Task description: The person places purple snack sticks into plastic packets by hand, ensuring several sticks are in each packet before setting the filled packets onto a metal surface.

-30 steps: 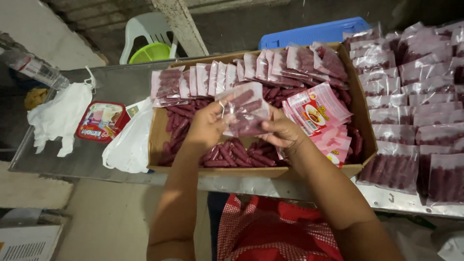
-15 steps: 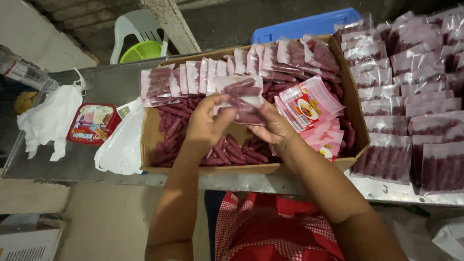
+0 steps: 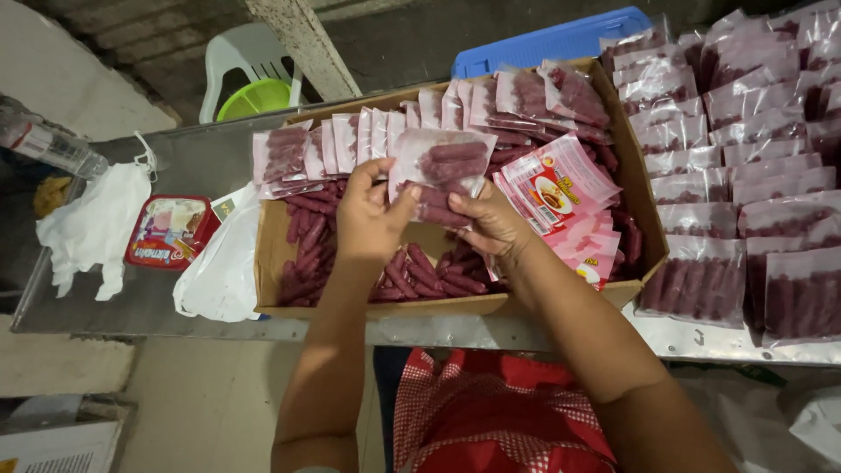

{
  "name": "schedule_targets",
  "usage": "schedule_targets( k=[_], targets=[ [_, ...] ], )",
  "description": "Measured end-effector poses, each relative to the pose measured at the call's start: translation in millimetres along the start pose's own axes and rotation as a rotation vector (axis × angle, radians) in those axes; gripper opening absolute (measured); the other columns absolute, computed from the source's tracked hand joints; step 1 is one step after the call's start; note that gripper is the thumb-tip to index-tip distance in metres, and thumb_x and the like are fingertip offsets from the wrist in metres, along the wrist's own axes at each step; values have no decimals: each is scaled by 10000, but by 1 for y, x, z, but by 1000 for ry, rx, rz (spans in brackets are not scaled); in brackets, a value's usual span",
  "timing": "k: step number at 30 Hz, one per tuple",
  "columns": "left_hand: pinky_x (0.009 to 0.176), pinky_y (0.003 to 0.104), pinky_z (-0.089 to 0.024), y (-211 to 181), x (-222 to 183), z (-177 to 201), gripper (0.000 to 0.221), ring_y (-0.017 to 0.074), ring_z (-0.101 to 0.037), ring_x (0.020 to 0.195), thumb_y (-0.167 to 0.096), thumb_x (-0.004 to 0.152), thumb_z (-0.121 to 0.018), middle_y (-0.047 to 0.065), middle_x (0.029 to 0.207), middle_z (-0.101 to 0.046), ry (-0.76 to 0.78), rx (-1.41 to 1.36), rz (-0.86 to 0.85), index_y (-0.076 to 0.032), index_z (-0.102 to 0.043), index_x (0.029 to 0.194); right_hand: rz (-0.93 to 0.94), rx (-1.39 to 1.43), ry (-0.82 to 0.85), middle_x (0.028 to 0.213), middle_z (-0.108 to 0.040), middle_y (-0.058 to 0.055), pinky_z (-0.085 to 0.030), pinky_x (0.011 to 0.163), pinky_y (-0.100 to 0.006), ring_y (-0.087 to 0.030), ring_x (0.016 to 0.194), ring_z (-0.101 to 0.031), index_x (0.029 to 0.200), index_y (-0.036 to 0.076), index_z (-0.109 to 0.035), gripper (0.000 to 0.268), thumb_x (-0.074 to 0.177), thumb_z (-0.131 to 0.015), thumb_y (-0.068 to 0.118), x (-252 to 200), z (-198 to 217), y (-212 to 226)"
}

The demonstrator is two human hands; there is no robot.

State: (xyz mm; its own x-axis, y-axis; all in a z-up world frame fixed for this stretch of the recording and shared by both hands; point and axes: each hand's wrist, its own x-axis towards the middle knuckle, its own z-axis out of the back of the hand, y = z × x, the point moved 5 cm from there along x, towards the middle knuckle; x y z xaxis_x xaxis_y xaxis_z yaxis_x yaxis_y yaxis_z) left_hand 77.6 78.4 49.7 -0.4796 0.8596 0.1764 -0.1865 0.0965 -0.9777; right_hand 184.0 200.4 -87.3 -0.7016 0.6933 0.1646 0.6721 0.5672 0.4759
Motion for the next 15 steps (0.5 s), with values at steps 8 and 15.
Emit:
schedule_targets(
  k=[8, 15],
  targets=[
    [856, 293, -611, 15, -3, 6, 127, 207, -740, 995, -29, 836, -840, 109, 1020, -733, -64, 183, -284, -15, -777, 945, -27, 7, -66, 1223, -730, -177, -581, 905, -659, -437, 1119, -705, 1204, 151, -702, 332, 904, -787, 266, 1, 8, -1],
    [790, 316, -602, 43, 11, -7, 109, 204, -736, 883, -77, 811, -839, 73, 907, -734, -123, 306, -245, -88, -780, 902, -71, 60, -231, 1235, -731, -180, -524, 913, -746, -465, 1144, -692, 1171, 145, -705, 286, 903, -793, 196, -14, -21, 18]
  ],
)
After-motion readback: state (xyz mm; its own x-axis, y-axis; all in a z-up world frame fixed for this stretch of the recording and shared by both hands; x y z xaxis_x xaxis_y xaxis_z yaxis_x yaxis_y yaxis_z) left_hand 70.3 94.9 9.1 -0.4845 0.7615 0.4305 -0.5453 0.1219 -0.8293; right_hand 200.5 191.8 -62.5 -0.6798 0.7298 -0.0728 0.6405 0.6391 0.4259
